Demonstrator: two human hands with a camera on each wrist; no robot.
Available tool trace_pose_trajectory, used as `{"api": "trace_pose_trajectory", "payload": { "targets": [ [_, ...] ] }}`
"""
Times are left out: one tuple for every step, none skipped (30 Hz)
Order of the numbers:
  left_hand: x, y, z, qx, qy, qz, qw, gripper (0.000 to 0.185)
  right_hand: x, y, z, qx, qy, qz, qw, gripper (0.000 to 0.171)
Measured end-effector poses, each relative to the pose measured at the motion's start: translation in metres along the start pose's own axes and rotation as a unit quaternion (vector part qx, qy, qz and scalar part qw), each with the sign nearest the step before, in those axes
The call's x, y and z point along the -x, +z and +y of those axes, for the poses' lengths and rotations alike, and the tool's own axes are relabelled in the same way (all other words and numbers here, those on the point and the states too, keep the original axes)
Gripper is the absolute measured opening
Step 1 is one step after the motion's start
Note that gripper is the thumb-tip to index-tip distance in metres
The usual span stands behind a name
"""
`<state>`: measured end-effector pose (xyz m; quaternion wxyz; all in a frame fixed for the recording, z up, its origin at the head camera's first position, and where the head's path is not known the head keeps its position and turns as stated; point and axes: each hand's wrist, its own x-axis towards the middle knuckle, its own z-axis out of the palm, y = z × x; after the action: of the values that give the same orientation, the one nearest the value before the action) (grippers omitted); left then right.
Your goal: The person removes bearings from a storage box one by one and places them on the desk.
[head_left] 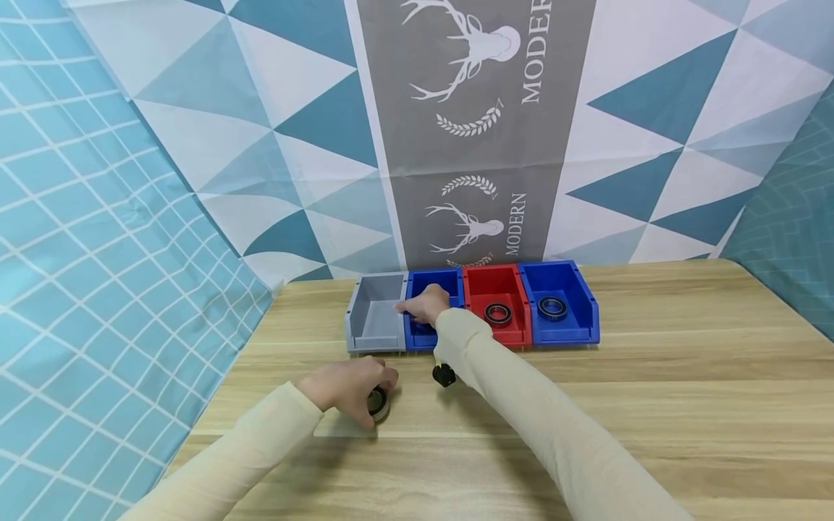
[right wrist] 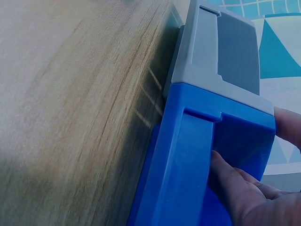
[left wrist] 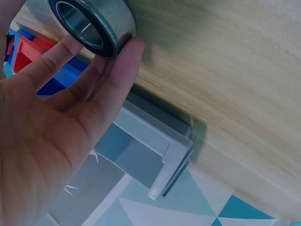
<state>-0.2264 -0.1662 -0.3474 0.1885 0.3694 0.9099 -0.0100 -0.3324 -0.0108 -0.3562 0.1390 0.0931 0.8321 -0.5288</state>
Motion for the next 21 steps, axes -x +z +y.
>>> {"api": "trace_pose_trajectory", "payload": {
  "targets": [
    [0.0,0.0,0.001,0.0,0.002,0.0,1.0,0.047,0.0,0.0,0.0,0.002,0.0,0.0,1.0,0.076],
    [0.0,0.0,0.001,0.002,0.004,0.0,1.0,0.048,0.0,0.0,0.0,0.004,-0.001,0.001,1.0,0.076],
    [-0.001,0.0,0.002,0.004,0.007,0.001,1.0,0.048,0.0,0.0,0.0,0.005,-0.002,0.001,1.0,0.076],
    [-0.001,0.0,0.003,0.006,0.007,0.001,1.0,0.048,0.0,0.0,0.0,0.006,-0.002,0.001,1.0,0.074],
    [-0.002,0.0,0.005,0.008,0.007,0.001,0.9999,0.049,0.001,0.0,0.0,0.007,-0.003,0.0,1.0,0.074],
    [-0.003,-0.001,0.006,0.008,0.006,0.0,0.9999,0.05,0.001,0.0,0.0,0.005,-0.003,0.0,1.0,0.073],
    [-0.004,-0.001,0.007,0.008,0.006,-0.001,1.0,0.05,0.001,0.0,0.0,0.005,-0.003,-0.001,1.0,0.072],
    [-0.005,-0.001,0.008,0.009,0.004,-0.003,0.9999,0.051,0.002,-0.001,0.0,0.003,-0.003,-0.001,1.0,0.072],
    [-0.006,-0.002,0.009,0.009,0.001,-0.005,0.9999,0.051,0.002,-0.001,0.0,0.001,-0.004,-0.001,1.0,0.072],
    [-0.006,-0.002,0.01,0.008,-0.002,-0.007,0.9999,0.052,0.002,-0.001,0.0,0.0,-0.003,-0.002,1.0,0.071],
    [-0.007,-0.002,0.011,0.006,-0.002,-0.009,0.9999,0.052,0.003,-0.001,0.0,0.0,-0.003,-0.002,1.0,0.071],
    [-0.008,-0.002,0.011,0.003,-0.003,-0.01,0.9999,0.052,0.003,-0.001,0.0,-0.001,-0.002,-0.001,1.0,0.071],
    [-0.009,-0.001,0.012,0.0,-0.003,-0.01,0.9999,0.052,0.003,-0.001,0.0,-0.001,-0.001,-0.002,1.0,0.071],
    [-0.009,-0.001,0.012,-0.002,-0.002,-0.01,0.9999,0.052,0.003,-0.002,0.0,0.0,-0.001,-0.001,1.0,0.072],
    [-0.01,-0.001,0.013,-0.005,-0.002,-0.009,1.0,0.052,0.003,-0.002,0.0,0.001,0.0,-0.001,1.0,0.071],
    [-0.011,0.0,0.013,-0.008,-0.001,-0.008,0.9999,0.052,0.003,-0.002,0.0,0.001,0.001,-0.001,1.0,0.071],
    [-0.012,0.0,0.014,-0.009,-0.003,-0.007,0.9999,0.052,0.003,-0.001,0.0,0.001,0.001,0.0,1.0,0.071],
    [-0.012,0.0,0.014,-0.01,-0.005,-0.007,0.9999,0.052,0.003,-0.001,0.0,0.001,0.001,0.0,1.0,0.07],
    [-0.013,0.001,0.015,-0.011,-0.006,-0.007,0.9999,0.053,0.002,-0.001,0.0,0.0,0.001,0.001,1.0,0.07],
    [-0.013,0.001,0.016,-0.011,-0.008,-0.007,0.9999,0.053,0.002,-0.001,0.0,0.0,0.001,0.002,1.0,0.069],
    [-0.013,0.001,0.016,-0.012,-0.008,-0.005,0.9999,0.054,0.002,-0.001,0.0,-0.001,0.002,0.002,1.0,0.068]
  ]
}}
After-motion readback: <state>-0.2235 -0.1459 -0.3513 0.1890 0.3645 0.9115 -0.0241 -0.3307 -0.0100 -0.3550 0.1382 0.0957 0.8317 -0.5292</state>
